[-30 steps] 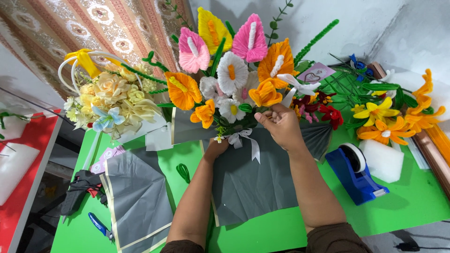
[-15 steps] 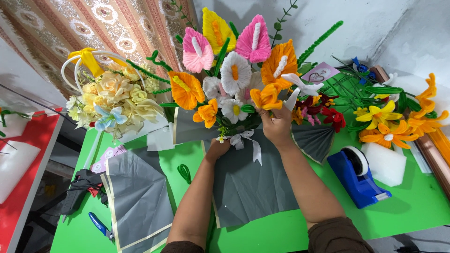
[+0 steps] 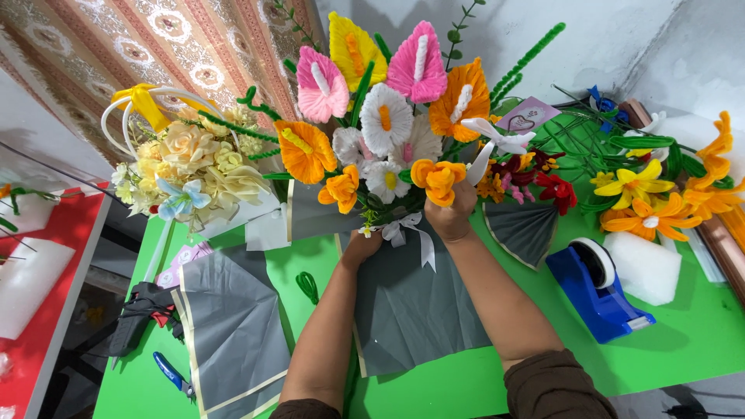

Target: The person assembles a bouquet of artificial flowers by hand, inserting individual stems into the arrangement and securing the components.

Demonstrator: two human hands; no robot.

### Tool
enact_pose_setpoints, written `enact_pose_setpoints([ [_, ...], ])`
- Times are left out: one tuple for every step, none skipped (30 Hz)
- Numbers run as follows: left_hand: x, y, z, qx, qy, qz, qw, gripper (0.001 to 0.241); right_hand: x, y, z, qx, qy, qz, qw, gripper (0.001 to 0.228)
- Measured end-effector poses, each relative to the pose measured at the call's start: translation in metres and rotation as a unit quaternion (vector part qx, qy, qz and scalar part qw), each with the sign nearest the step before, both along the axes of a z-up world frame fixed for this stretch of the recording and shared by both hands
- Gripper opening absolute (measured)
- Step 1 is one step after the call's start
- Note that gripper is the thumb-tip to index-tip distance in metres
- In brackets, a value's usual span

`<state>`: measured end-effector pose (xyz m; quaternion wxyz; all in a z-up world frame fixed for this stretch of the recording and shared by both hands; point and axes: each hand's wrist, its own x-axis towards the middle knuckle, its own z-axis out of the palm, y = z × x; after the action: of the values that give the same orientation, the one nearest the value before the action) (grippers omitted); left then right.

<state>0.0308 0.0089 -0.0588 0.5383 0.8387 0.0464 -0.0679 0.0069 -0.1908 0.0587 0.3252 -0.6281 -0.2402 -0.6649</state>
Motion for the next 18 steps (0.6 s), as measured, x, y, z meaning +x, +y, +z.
enact_pose_setpoints([
  [-0.004,-0.001,0.007,0.001,0.0,0.0,1.0,0.04,0.0,-0.001,-0.001,0.001,0.0,0.0,1.0,0.04],
  [-0.008,-0.002,0.013,0.025,-0.004,-0.018,1.0,0.038,0.0,-0.002,-0.002,0.007,0.013,0.0,1.0,0.026],
  [-0.012,-0.003,0.02,0.049,-0.007,-0.036,0.998,0.036,0.0,-0.003,-0.003,0.014,0.026,-0.001,1.0,0.012],
  [-0.015,-0.004,0.026,0.05,-0.007,-0.037,0.998,0.036,-0.001,-0.003,-0.002,0.014,0.026,-0.002,1.0,0.012],
  [-0.017,-0.005,0.033,0.062,0.003,-0.044,0.997,0.036,-0.002,-0.003,-0.001,0.012,0.028,-0.015,0.999,0.01],
  [-0.02,-0.005,0.039,0.075,0.012,-0.052,0.996,0.036,-0.004,-0.003,0.0,0.011,0.03,-0.029,0.999,0.008],
  [-0.014,-0.003,0.026,0.075,0.012,-0.052,0.996,0.036,-0.008,0.003,0.01,0.011,0.03,-0.029,0.999,0.008],
  [-0.007,-0.001,0.013,0.04,0.015,-0.019,0.999,0.036,-0.012,0.007,0.019,0.037,0.052,-0.001,0.998,0.006],
  [0.0,0.0,0.001,0.005,0.018,0.014,1.0,0.038,-0.016,0.011,0.028,0.062,0.074,0.028,0.995,0.008],
  [-0.008,0.0,0.009,0.005,0.019,0.011,1.0,0.038,-0.018,0.012,0.033,0.063,0.075,0.024,0.995,0.008],
  [-0.015,-0.001,0.017,0.055,-0.019,-0.012,0.998,0.037,-0.021,0.012,0.039,0.074,0.103,0.066,0.99,0.007],
  [-0.023,-0.002,0.025,0.105,-0.057,-0.035,0.992,0.036,-0.024,0.012,0.044,0.085,0.13,0.107,0.982,0.008],
  [-0.028,-0.005,0.04,0.105,-0.056,-0.04,0.992,0.036,-0.026,0.011,0.045,0.087,0.13,0.102,0.982,0.008],
  [-0.033,-0.007,0.055,0.233,-0.079,-0.092,0.965,0.04,-0.028,0.01,0.046,0.086,0.151,0.108,0.979,0.008],
  [-0.038,-0.009,0.069,0.355,-0.101,-0.142,0.918,0.047,-0.03,0.01,0.047,0.086,0.172,0.113,0.975,0.009],
  [-0.042,-0.01,0.077,0.355,-0.102,-0.144,0.918,0.047,-0.033,0.01,0.048,0.086,0.172,0.11,0.975,0.009],
  [-0.046,-0.012,0.084,0.348,-0.107,-0.154,0.919,0.049,-0.036,0.01,0.05,0.086,0.18,0.107,0.974,0.009],
  [-0.051,-0.013,0.091,0.341,-0.113,-0.162,0.919,0.051,-0.039,0.01,0.051,0.086,0.187,0.103,0.973,0.009],
])
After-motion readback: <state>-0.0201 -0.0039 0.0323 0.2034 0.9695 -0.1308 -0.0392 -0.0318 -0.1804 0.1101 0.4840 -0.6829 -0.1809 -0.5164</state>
